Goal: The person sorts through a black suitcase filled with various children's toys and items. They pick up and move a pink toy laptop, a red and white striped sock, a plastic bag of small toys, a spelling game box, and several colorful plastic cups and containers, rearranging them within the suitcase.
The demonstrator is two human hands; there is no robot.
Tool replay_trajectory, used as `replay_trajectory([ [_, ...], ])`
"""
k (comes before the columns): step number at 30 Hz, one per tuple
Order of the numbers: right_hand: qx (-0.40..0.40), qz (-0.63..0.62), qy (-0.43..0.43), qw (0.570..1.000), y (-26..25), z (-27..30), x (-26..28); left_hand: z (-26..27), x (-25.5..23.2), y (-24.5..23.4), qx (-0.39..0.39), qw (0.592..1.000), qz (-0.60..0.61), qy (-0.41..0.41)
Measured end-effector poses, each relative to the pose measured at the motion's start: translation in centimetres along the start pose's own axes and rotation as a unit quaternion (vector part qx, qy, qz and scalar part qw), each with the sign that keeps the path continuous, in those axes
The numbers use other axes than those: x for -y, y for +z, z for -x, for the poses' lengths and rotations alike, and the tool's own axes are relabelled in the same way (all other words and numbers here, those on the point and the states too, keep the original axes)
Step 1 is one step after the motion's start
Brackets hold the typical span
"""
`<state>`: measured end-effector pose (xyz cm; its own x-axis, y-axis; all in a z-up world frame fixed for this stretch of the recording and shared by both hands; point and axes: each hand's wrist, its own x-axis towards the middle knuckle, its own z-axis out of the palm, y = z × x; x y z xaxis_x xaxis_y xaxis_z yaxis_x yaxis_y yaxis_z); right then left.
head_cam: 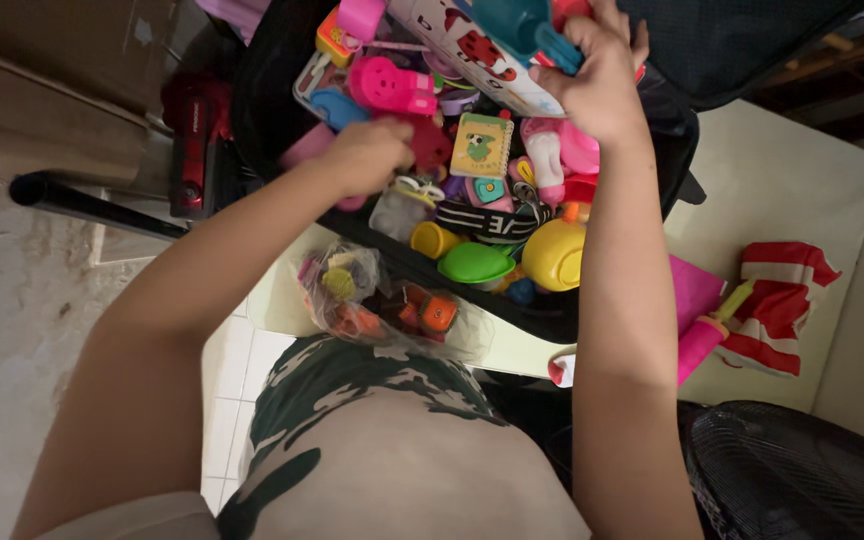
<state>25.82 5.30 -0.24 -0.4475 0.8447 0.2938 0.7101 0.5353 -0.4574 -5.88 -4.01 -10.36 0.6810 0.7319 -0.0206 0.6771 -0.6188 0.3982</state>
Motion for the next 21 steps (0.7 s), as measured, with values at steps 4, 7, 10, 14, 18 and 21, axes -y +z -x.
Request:
replay_trajectory([
  [4,0.005,0.004,0.015,1.0,0.0,-0.2,0.0,2.9,-1.7,-3.5,-0.217,0.965,0.134,0.055],
  [7,0.0,-0.002,0.012,1.0,0.0,-0.4,0.2,4.3,-2.7,-5.1,-0.273,0.925,0.26,0.04],
  [10,0.0,-0.008,0.022,1.0,0.0,-0.4,0.3,4.4,-2.6,-6.1,-0.313,0.89,0.325,0.074],
  [14,-0.002,-0.012,0.029,0.999,0.0,-0.5,0.6,3.8,-1.8,-6.9,-0.24,0.809,0.527,0.1],
  [18,0.0,-0.009,0.037,0.999,0.0,-0.5,1.1,3.9,-1.7,-7.9,-0.151,0.57,0.804,0.077],
  [21,0.005,-0.009,0.045,0.999,-0.1,-0.4,1.3,3.7,-1.7,-8.0,-0.129,0.439,0.886,0.071],
])
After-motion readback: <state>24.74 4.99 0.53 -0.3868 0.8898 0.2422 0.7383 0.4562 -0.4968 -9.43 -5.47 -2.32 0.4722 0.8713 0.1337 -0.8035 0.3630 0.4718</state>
